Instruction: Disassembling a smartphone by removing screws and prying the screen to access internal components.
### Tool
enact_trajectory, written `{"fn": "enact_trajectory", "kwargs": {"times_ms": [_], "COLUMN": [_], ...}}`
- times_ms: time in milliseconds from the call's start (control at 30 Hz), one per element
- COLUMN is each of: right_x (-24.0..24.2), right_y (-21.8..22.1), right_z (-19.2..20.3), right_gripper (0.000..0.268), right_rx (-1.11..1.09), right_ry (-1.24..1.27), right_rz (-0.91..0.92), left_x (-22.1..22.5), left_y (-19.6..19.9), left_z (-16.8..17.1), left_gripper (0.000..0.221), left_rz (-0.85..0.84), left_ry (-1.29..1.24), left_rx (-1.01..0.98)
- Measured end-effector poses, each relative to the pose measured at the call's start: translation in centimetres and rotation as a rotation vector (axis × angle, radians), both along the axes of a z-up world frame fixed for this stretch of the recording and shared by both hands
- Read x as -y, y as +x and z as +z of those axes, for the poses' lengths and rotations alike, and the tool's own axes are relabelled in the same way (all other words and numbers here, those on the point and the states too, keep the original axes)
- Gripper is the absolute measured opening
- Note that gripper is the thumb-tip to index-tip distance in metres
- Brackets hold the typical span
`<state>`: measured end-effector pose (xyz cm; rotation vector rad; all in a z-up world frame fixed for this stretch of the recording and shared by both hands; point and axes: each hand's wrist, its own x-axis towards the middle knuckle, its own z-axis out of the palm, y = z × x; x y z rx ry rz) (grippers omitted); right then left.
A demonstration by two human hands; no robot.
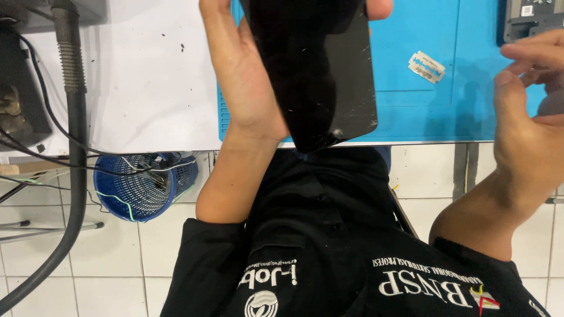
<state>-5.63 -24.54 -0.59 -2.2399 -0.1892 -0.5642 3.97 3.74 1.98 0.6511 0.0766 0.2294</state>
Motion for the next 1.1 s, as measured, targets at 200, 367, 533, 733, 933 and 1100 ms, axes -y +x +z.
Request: {"fn": "enact_trajectory", "kwargs": {"times_ms": [200,367,533,733,933,1100], "right_x": [-2.7,-4.3,-4.3,-3.9,-3.3,-3.7], "right_y": [1.7,2.7,2.7,3.0,1.6,1.0], "right_z": [0.4,0.6,0.6,1.6,3.8,4.5], "right_gripper": [0.026,0.022,0.015,0.012,0.007,0.013], "right_rx": [0.023,-0.031,-0.043,-0.123,-0.121,-0.043], "right_ry": [-0.411,-0.599,-0.588,-0.299,0.076,0.137], "right_rz": [-0.048,-0.190,-0.188,-0.131,-0.088,-0.123], "left_x": [0.6,1.5,2.7,5.3,5.4,5.3], "left_y": [-2.2,-3.3,-3.1,-2.8,-3.2,-3.2], "left_z": [0.9,0.7,0.6,1.3,1.9,1.5], "left_gripper": [0.081,0.087,0.088,0.083,0.080,0.080], "left_rz": [-0.520,-0.558,-0.546,-0.574,-0.477,-0.489], "left_ry": [-0.192,-0.166,-0.162,-0.207,-0.122,-0.132], "left_rx": [0.028,0.035,0.038,0.047,0.029,0.058]}}
